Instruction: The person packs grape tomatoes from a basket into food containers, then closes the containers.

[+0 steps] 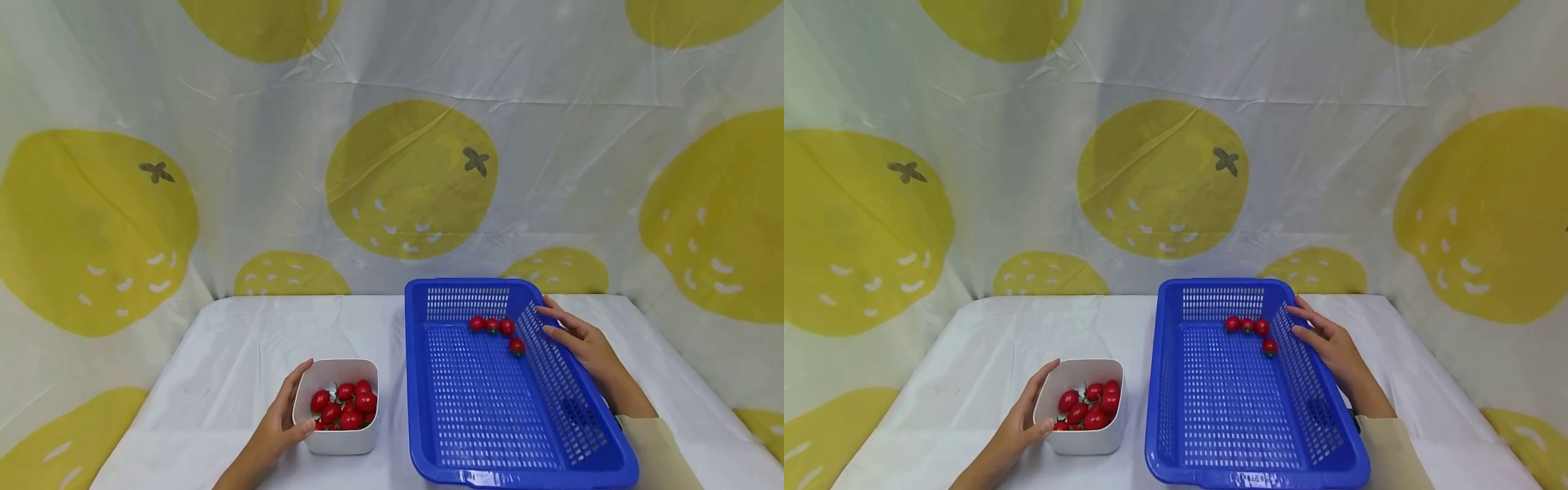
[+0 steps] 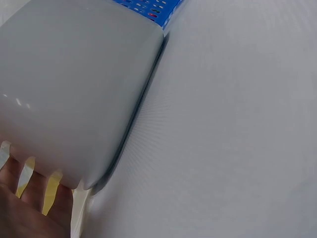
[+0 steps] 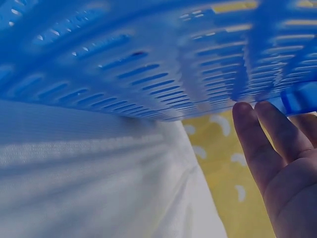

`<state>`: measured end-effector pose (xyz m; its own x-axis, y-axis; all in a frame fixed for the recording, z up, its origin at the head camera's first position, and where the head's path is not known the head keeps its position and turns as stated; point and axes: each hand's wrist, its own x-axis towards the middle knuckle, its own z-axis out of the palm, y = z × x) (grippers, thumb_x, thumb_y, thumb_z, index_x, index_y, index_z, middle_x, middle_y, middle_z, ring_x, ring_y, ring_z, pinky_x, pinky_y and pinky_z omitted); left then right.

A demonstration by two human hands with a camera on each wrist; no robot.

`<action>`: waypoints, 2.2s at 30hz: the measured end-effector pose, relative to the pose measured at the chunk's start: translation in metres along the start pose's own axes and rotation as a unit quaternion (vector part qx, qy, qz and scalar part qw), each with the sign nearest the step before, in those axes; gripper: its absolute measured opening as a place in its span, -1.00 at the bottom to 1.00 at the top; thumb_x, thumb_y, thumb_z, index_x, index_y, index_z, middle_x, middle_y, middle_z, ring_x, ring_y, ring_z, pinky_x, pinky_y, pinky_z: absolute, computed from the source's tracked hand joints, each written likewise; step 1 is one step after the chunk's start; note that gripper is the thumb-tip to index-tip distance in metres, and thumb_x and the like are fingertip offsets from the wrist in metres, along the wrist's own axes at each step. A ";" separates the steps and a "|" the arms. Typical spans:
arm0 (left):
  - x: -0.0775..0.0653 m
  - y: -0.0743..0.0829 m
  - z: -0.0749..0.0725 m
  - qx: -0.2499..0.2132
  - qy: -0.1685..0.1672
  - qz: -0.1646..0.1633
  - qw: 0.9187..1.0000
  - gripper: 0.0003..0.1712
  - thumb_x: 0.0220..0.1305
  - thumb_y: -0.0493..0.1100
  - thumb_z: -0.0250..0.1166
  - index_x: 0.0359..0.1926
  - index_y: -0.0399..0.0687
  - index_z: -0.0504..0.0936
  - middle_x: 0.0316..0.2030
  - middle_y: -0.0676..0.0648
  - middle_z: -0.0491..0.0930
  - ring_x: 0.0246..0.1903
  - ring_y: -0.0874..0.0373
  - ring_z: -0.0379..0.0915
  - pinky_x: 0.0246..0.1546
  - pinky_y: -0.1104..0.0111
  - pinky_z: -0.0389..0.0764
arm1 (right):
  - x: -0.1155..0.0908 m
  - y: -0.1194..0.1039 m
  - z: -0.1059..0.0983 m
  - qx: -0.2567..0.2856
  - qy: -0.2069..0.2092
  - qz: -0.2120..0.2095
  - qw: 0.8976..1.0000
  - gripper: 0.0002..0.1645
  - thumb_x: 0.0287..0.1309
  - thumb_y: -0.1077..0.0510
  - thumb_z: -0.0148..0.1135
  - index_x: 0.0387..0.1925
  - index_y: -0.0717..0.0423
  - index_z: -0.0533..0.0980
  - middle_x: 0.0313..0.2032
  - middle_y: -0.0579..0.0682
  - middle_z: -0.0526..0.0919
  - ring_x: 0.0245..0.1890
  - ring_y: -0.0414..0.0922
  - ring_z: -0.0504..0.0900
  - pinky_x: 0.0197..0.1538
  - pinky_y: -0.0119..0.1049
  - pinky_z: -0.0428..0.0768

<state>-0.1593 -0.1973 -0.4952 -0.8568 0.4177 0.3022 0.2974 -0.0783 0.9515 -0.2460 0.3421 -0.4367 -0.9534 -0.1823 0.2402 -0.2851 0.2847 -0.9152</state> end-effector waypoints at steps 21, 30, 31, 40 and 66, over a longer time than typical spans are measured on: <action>-0.008 0.002 0.000 0.005 0.007 -0.033 0.999 -0.13 0.32 -0.35 0.03 0.53 0.08 -0.18 0.46 -0.28 -0.13 0.35 0.17 0.08 0.12 0.38 0.44 | -0.002 0.009 0.007 0.031 -0.012 -0.013 0.999 -0.47 0.42 0.20 -0.01 0.32 0.36 0.27 0.48 0.07 -0.01 0.35 -0.45 0.14 0.09 -0.60 0.40; 0.002 0.006 0.000 0.054 0.012 0.014 0.998 -0.10 0.26 -0.40 0.08 0.52 0.03 -0.12 0.47 -0.24 -0.10 0.37 0.06 0.06 0.20 0.43 0.35 | 0.001 0.007 0.003 0.014 0.002 -0.018 1.000 -0.47 0.41 0.19 0.01 0.30 0.38 0.29 0.47 0.15 0.01 0.40 -0.36 0.11 0.11 -0.63 0.37; 0.002 0.009 0.000 0.066 0.015 0.016 0.998 -0.10 0.26 -0.39 0.09 0.52 0.03 -0.11 0.47 -0.20 -0.08 0.38 0.06 0.05 0.22 0.46 0.30 | 0.001 0.006 0.003 0.014 0.002 -0.016 1.000 -0.47 0.41 0.19 0.01 0.31 0.37 0.30 0.47 0.14 0.01 0.40 -0.36 0.11 0.11 -0.62 0.38; 0.009 0.040 -0.001 0.193 0.026 0.013 0.981 -0.12 0.27 -0.28 0.22 0.50 0.18 0.00 0.47 0.09 0.04 0.44 0.28 -0.10 0.23 0.60 0.07 | 0.001 -0.001 0.006 0.018 -0.001 -0.009 1.000 -0.46 0.41 0.16 0.02 0.31 0.36 0.29 0.47 0.08 0.03 0.38 -0.35 0.15 0.07 -0.58 0.43; 0.105 0.118 0.018 0.364 -0.177 0.079 0.911 -0.08 0.15 0.13 0.37 0.47 0.31 0.11 0.41 0.20 0.14 0.39 0.25 0.04 0.29 0.01 0.25 | -0.005 0.005 0.002 -0.006 0.006 -0.004 1.000 -0.47 0.41 0.15 0.03 0.31 0.30 0.31 0.47 0.06 0.06 0.25 -0.55 0.19 0.04 -0.60 0.45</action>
<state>-0.2070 -0.1467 -0.3520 -0.6278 0.7290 0.2728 0.7166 0.4045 0.5682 -0.2421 0.3427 -0.4428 -0.9519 -0.1740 0.2522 -0.2947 0.2942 -0.9092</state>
